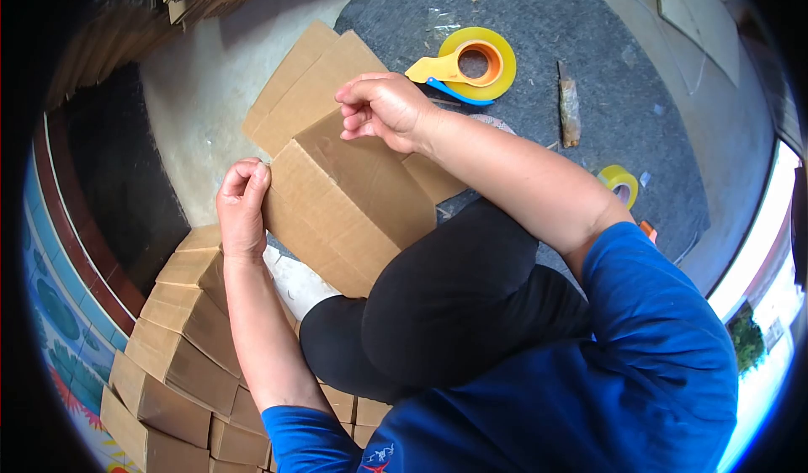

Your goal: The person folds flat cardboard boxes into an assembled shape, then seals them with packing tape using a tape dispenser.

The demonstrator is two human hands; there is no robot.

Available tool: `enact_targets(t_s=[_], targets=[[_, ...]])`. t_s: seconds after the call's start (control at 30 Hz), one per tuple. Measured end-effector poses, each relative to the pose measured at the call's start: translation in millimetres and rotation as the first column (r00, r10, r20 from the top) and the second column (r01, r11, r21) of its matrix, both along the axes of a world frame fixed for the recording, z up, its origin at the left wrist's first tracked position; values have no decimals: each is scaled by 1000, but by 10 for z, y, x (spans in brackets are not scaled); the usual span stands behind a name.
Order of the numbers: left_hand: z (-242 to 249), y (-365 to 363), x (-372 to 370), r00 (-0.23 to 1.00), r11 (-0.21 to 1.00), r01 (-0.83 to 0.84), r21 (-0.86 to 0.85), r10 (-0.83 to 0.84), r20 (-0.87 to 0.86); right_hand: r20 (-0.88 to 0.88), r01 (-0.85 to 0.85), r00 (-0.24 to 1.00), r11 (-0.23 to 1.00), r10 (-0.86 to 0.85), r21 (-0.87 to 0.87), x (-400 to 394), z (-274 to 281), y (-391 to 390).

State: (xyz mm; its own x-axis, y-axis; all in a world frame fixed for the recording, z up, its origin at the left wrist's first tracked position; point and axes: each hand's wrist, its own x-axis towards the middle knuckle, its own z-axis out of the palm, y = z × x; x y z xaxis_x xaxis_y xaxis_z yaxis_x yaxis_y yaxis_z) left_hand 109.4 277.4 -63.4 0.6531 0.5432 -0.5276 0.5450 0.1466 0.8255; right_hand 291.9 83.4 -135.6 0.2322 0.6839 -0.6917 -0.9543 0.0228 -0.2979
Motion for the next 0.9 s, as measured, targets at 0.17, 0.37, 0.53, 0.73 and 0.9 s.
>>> enact_targets(t_s=[0.17, 0.37, 0.53, 0.73, 0.9], targets=[[-1, -12, 4, 1000, 1000, -29, -7, 29, -8, -212, -40, 976, 996, 55, 75, 17, -130, -13], [-11, -9, 2, 1000, 1000, -14, -1, 14, 14, -204, -57, 976, 994, 76, 97, 111, -53, 47], [-10, -15, 4, 1000, 1000, -16, -5, 16, 18, -202, -78, 974, 988, 103, 130, 136, -69, 79], [-15, -12, 4, 999, 1000, -10, -11, 10, 30, -216, -73, 971, 983, 108, 166, 126, -103, 91], [-7, -18, 11, 1000, 1000, -15, -3, 15, 21, -219, -66, 970, 979, 109, 194, 94, -151, 95]])
